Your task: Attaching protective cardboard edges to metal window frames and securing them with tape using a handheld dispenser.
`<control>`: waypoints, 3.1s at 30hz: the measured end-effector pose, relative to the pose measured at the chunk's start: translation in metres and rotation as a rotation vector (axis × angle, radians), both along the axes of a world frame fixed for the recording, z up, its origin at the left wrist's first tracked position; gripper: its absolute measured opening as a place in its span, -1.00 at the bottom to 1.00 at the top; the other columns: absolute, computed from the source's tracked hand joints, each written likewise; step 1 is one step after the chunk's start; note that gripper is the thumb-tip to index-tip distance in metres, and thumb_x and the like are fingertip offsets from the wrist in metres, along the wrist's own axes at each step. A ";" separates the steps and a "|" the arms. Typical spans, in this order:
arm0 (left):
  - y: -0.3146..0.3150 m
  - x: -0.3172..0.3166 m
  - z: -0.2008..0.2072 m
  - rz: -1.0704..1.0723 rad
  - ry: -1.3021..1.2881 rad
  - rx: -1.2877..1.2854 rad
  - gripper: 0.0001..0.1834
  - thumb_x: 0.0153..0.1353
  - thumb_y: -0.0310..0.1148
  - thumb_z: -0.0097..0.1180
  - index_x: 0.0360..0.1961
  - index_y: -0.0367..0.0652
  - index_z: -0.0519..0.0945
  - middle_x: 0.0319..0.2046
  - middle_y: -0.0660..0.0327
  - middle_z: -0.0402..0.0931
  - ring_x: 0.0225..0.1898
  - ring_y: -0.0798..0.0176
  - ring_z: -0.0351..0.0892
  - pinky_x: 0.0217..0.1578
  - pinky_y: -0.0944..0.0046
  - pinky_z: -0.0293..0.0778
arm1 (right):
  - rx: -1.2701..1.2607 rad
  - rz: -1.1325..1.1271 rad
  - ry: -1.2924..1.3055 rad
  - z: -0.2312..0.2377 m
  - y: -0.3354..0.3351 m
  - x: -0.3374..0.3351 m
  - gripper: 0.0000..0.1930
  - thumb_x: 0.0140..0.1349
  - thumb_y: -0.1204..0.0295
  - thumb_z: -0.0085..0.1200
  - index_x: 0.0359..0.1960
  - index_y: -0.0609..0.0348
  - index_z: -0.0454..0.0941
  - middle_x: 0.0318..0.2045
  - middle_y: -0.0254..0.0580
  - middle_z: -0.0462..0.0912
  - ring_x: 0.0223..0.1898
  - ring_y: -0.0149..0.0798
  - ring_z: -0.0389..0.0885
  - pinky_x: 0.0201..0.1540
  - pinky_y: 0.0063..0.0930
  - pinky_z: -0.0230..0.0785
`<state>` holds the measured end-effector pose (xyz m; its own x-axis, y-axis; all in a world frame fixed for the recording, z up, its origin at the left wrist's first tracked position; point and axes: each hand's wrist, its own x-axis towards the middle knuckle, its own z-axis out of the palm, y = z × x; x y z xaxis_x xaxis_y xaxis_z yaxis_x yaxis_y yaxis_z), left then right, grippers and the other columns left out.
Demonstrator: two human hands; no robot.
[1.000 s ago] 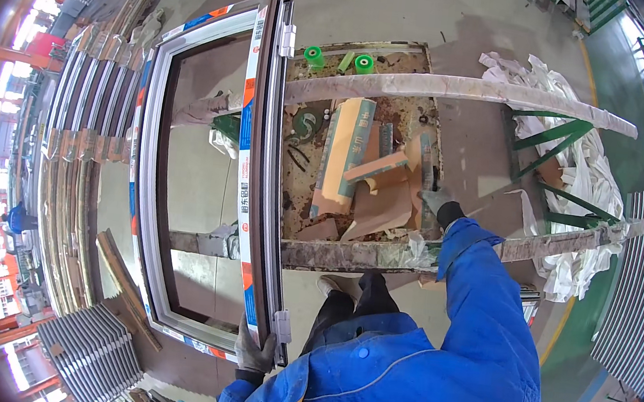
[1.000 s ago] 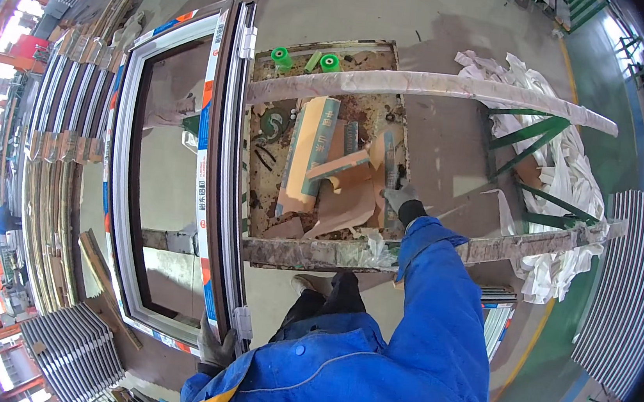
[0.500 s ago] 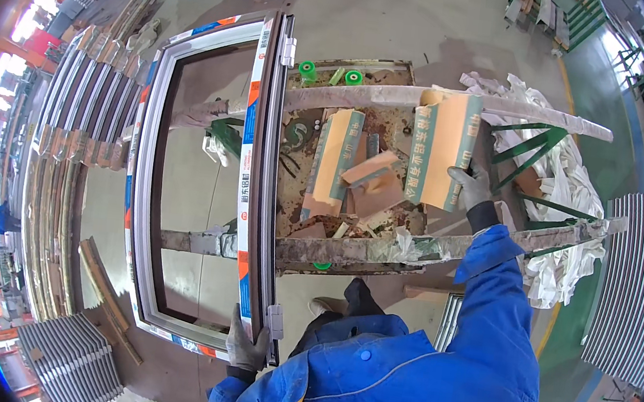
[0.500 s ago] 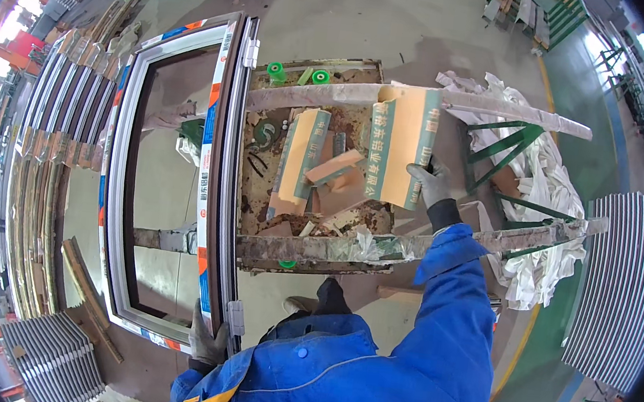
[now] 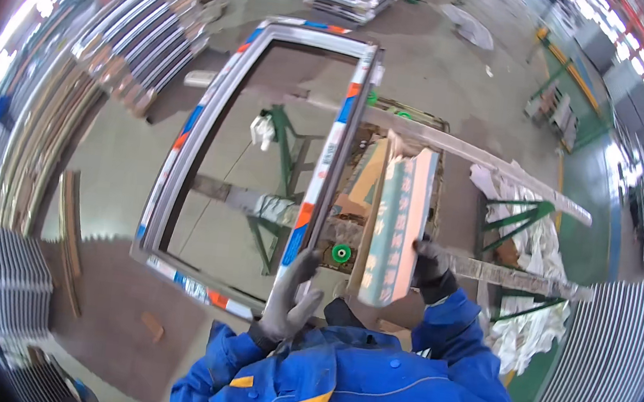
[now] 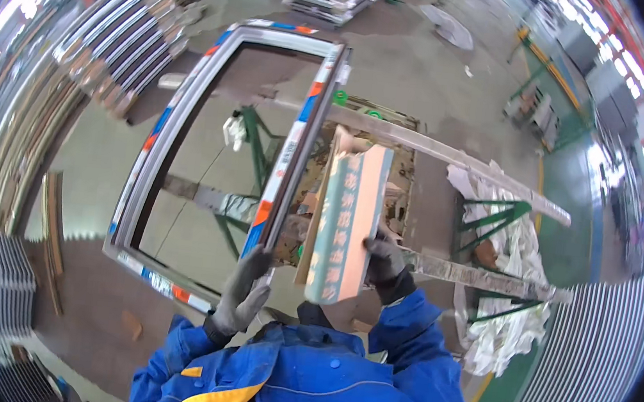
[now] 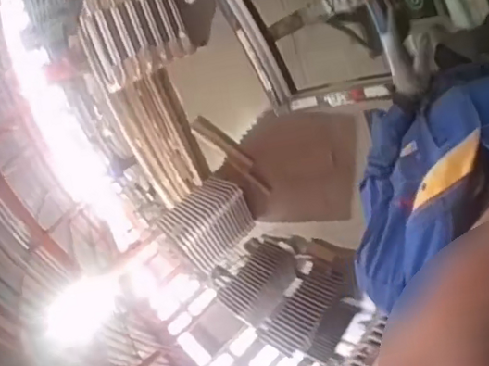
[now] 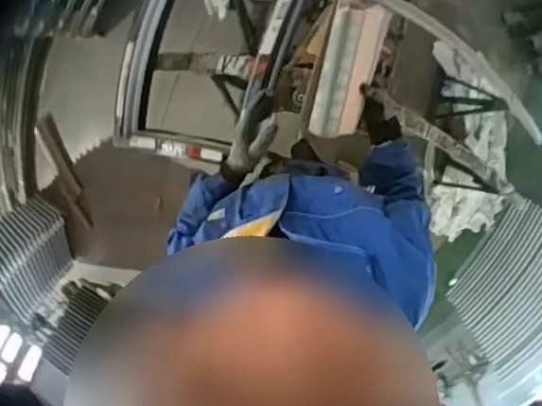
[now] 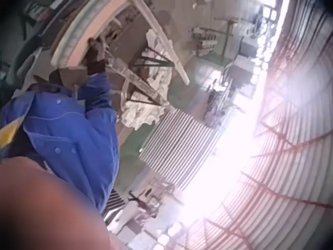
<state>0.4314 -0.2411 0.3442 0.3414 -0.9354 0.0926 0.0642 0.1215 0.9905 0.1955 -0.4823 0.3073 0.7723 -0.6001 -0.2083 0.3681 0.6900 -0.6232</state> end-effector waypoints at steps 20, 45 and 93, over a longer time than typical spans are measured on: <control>0.087 -0.057 0.034 0.589 -0.361 0.334 -0.55 0.40 -0.49 0.00 0.30 -0.31 0.41 -0.21 -0.24 0.67 -0.16 -0.15 0.77 -0.21 0.06 0.63 | -1.376 0.353 0.270 0.077 0.158 0.096 -0.12 0.14 0.42 0.33 0.47 0.39 0.14 0.29 -0.02 0.46 0.28 -0.20 0.47 0.34 -0.31 0.33; 0.117 -0.123 -0.003 0.855 0.167 0.206 -0.55 0.52 -0.29 -0.01 0.28 -0.39 0.49 0.08 0.20 0.62 0.08 0.36 0.55 0.16 0.29 0.45 | -1.759 0.375 0.180 -0.004 0.040 0.021 -0.25 0.11 0.44 0.29 0.41 0.22 0.37 0.35 0.37 0.39 0.35 0.29 0.42 0.33 -0.10 0.38; 0.030 -0.133 -0.035 0.553 -1.409 0.667 -0.35 0.14 -0.28 0.20 0.24 -0.42 0.48 0.26 -0.21 0.46 0.34 -0.24 0.42 0.35 -0.10 0.36 | -1.009 0.339 0.124 -0.063 0.101 0.046 -0.79 0.45 0.44 0.14 -0.09 0.36 0.69 -0.35 -0.40 0.68 -0.37 -0.58 0.52 -0.35 -0.61 0.36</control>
<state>0.2981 -0.2116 0.3090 0.6264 -0.7362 0.2560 -0.7757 -0.6210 0.1125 0.2414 -0.3812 0.2439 0.9385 -0.2970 0.1759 0.1492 -0.1106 -0.9826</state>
